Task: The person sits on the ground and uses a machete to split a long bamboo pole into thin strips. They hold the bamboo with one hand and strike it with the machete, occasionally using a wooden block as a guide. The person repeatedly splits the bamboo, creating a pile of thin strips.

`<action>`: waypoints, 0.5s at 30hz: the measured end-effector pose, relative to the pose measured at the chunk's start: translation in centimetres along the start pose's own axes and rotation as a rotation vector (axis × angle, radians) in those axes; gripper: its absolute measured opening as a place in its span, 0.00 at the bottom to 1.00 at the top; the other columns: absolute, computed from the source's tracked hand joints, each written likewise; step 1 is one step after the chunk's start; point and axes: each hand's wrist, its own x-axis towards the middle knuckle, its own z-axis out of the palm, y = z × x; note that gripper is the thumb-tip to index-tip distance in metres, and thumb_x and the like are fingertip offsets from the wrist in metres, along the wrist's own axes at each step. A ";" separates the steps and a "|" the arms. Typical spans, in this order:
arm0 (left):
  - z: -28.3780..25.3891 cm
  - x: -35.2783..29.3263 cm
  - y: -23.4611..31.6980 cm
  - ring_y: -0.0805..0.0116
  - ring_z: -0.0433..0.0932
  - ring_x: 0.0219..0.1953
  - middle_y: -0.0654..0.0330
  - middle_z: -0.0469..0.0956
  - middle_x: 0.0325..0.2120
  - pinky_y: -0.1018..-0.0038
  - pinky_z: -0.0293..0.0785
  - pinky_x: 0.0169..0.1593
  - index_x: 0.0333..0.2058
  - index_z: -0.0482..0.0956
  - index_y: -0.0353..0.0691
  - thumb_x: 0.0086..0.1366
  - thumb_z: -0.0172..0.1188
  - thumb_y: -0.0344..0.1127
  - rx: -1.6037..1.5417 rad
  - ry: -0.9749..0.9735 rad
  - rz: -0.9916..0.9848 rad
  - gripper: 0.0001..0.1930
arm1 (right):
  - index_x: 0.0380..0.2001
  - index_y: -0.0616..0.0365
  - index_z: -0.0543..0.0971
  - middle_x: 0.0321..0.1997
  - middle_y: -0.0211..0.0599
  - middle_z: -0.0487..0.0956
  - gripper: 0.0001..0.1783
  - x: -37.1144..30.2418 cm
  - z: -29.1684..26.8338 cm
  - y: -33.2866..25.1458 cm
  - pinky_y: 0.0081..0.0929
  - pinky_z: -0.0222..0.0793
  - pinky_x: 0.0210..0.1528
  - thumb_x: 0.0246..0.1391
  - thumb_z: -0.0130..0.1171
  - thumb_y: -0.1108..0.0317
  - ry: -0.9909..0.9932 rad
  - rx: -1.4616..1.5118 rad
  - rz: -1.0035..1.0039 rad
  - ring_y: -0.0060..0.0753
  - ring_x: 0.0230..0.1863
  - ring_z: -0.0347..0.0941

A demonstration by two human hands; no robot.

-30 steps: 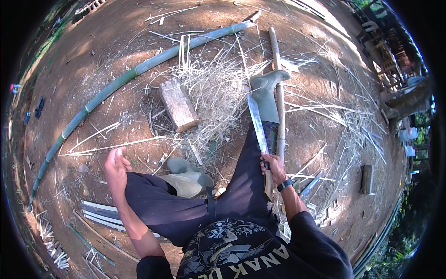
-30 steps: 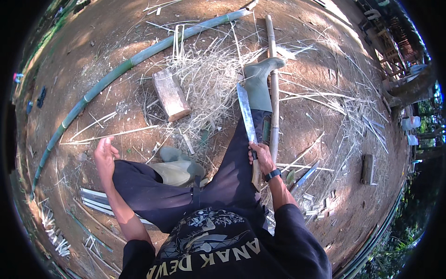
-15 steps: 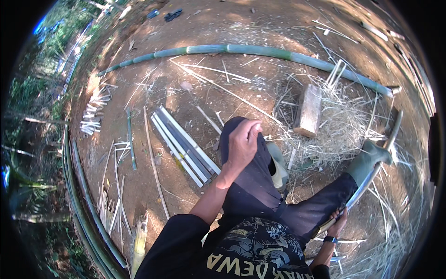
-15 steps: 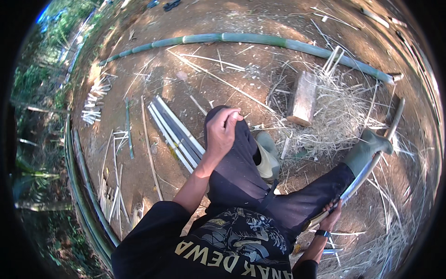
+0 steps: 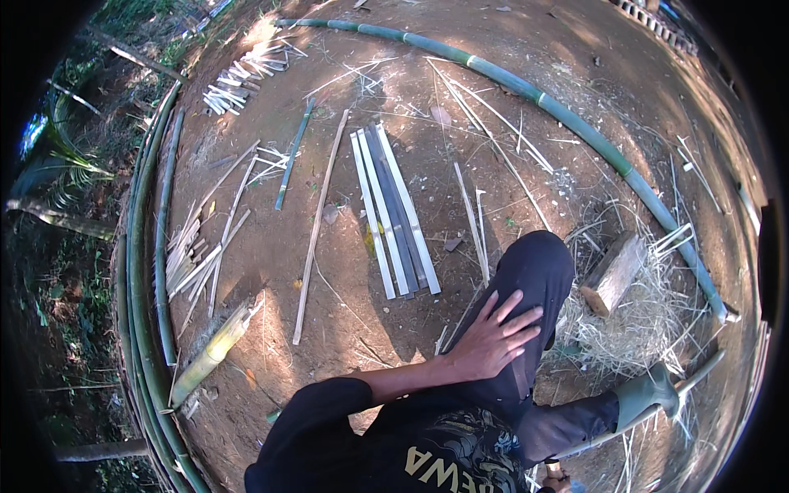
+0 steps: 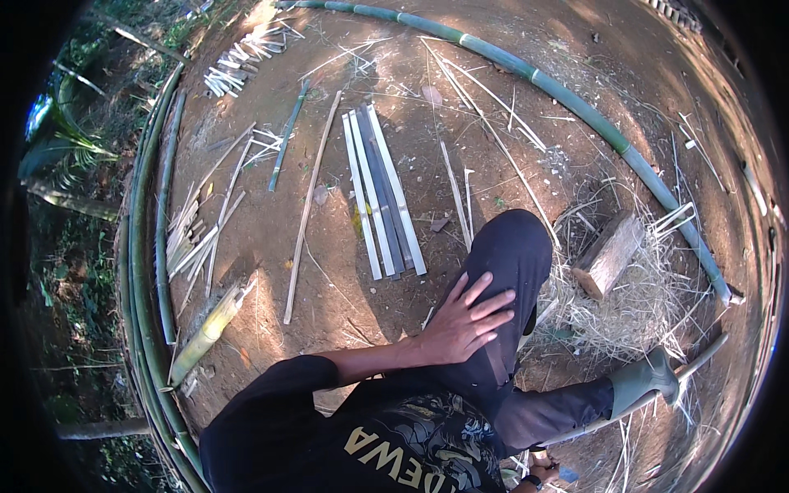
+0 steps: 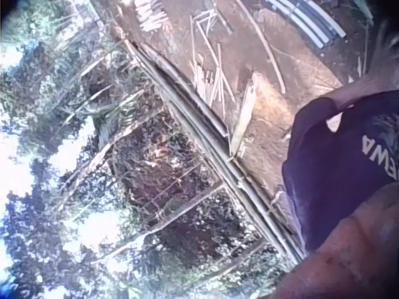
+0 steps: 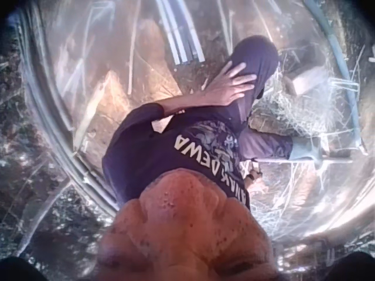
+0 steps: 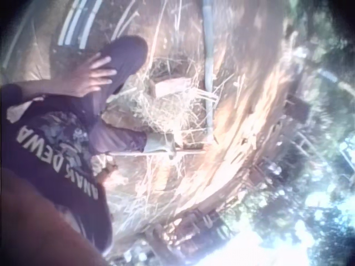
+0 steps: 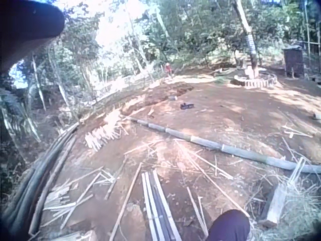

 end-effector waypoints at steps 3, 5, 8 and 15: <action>0.5 -3.5 -0.9 0.56 0.42 0.69 0.68 0.54 0.65 0.43 0.33 0.67 0.53 0.73 0.53 0.62 0.56 0.44 -0.064 -0.082 0.068 0.20 | 0.23 0.51 0.70 0.22 0.28 0.68 0.14 -1.7 0.2 0.3 0.25 0.64 0.29 0.55 0.53 0.54 0.018 -0.081 0.040 0.27 0.23 0.65; 0.0 -3.1 -1.6 0.57 0.42 0.69 0.68 0.55 0.65 0.43 0.33 0.67 0.52 0.74 0.53 0.62 0.56 0.44 -0.095 -0.100 0.102 0.19 | 0.23 0.51 0.70 0.21 0.28 0.68 0.15 -2.7 0.3 0.7 0.25 0.63 0.28 0.55 0.53 0.54 0.027 -0.112 0.052 0.26 0.22 0.64; -0.5 -1.4 -2.8 0.59 0.42 0.69 0.67 0.57 0.64 0.46 0.33 0.68 0.51 0.75 0.52 0.61 0.57 0.42 -0.089 -0.056 0.143 0.19 | 0.23 0.50 0.70 0.20 0.27 0.68 0.15 -3.9 0.0 1.2 0.24 0.62 0.25 0.55 0.53 0.53 0.026 -0.148 0.062 0.26 0.21 0.64; -1.7 6.4 -1.9 0.52 0.42 0.69 0.65 0.58 0.62 0.46 0.37 0.67 0.52 0.73 0.47 0.57 0.61 0.42 -0.038 0.113 0.087 0.23 | 0.22 0.49 0.71 0.18 0.25 0.68 0.15 -5.4 -3.5 2.8 0.22 0.60 0.20 0.54 0.54 0.52 -0.007 -0.139 0.051 0.24 0.18 0.63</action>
